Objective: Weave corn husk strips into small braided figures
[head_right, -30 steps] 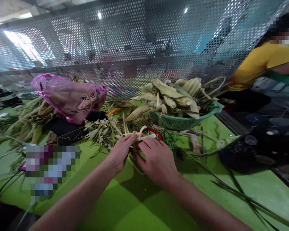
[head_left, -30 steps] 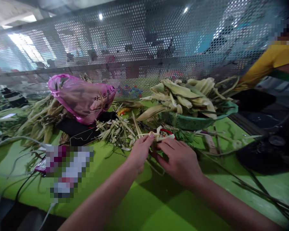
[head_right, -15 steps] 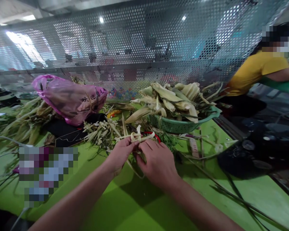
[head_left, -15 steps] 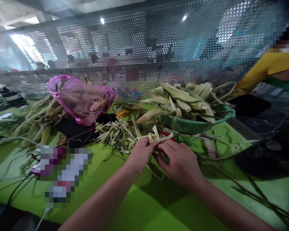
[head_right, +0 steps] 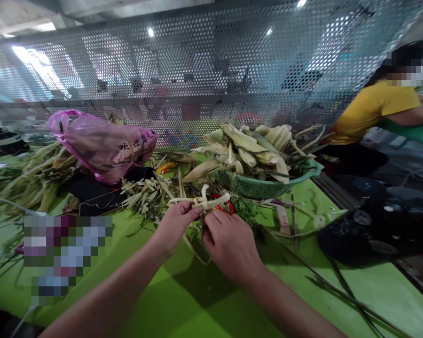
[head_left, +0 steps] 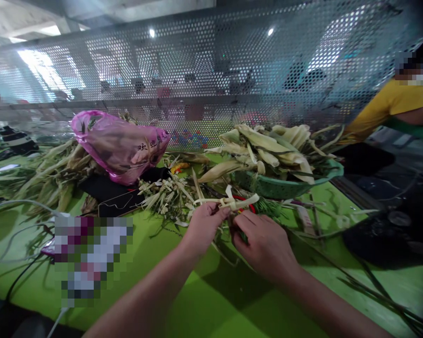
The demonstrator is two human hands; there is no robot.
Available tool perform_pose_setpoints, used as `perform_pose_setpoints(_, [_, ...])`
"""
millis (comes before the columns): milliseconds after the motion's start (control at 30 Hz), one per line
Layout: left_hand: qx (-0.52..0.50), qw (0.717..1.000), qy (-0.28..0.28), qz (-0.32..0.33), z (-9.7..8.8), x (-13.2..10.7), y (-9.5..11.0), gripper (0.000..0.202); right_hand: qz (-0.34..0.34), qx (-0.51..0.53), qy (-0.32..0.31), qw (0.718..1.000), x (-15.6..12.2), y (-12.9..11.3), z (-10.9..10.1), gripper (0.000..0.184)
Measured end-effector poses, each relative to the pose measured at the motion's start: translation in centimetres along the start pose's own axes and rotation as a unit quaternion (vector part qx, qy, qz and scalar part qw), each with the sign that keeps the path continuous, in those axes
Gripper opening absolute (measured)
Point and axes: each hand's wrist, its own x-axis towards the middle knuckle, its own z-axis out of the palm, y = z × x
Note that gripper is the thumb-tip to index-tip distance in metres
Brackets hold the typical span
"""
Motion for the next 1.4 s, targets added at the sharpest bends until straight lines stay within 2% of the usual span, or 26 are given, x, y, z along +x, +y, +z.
perform_pose_setpoints(100, [0.011,0.999,0.042,-0.005,-0.2,0.1,0.0,0.020,-0.022,0.034,-0.048,0.998,-0.5,-0.9,0.1,0.010])
perform_pose_setpoints(233, [-0.032,0.998,0.051,-0.012,-0.2,0.2,0.5,0.023,-0.007,0.128,-0.090,0.988,-0.8,-0.9,-0.2,0.009])
perform_pose_setpoints(333, [-0.049,0.997,0.067,0.009,-0.5,0.3,1.0,0.026,0.084,0.221,-0.082,0.968,-0.5,0.5,-0.8,0.015])
perform_pose_setpoints(433, [-0.039,0.997,0.069,0.007,-0.7,0.4,1.1,0.026,0.217,0.301,-0.005,0.928,0.1,2.2,-1.4,0.026])
perform_pose_setpoints(500, [-0.043,0.998,0.054,-0.005,-0.6,0.3,0.8,0.025,0.261,0.362,0.035,0.894,0.5,2.9,-1.6,0.035])
perform_pose_setpoints(567, [-0.057,0.998,0.031,-0.018,-0.3,0.2,0.6,0.026,0.257,0.406,0.025,0.877,0.8,3.2,-1.5,0.035])
perform_pose_setpoints(700, [-0.076,0.994,-0.012,-0.080,0.1,-0.2,0.5,0.022,0.236,0.413,-0.013,0.879,0.7,2.9,-1.3,0.028])
perform_pose_setpoints(800, [-0.086,0.987,-0.022,-0.131,0.2,-0.5,0.7,0.019,0.239,0.402,-0.005,0.884,0.6,2.8,-1.3,0.028])
perform_pose_setpoints(900, [-0.127,0.980,-0.011,-0.154,0.2,-0.6,0.9,0.026,0.241,0.400,-0.015,0.884,0.7,3.0,-1.4,0.028])
perform_pose_setpoints(1033, [-0.148,0.979,0.020,-0.142,0.0,-0.4,1.0,0.037,0.253,0.384,-0.018,0.888,0.7,3.6,-1.6,0.026])
perform_pose_setpoints(1133, [-0.139,0.983,0.021,-0.116,-0.3,-0.3,1.2,0.039,0.262,0.357,-0.021,0.896,0.6,4.3,-1.5,0.027])
perform_pose_setpoints(1267, [-0.075,0.993,0.008,-0.094,-0.3,-0.3,1.3,0.042,0.222,0.361,-0.038,0.905,0.8,4.7,-1.5,0.020])
perform_pose_setpoints(1333, [-0.028,0.996,-0.003,-0.089,-0.1,-0.4,1.1,0.042,0.215,0.410,-0.048,0.885,1.0,4.3,-1.6,0.026])
perform_pose_setpoints(1400, [0.009,0.996,-0.021,-0.081,0.1,-0.6,0.9,0.042,0.239,0.495,-0.067,0.833,1.1,3.7,-1.7,0.032])
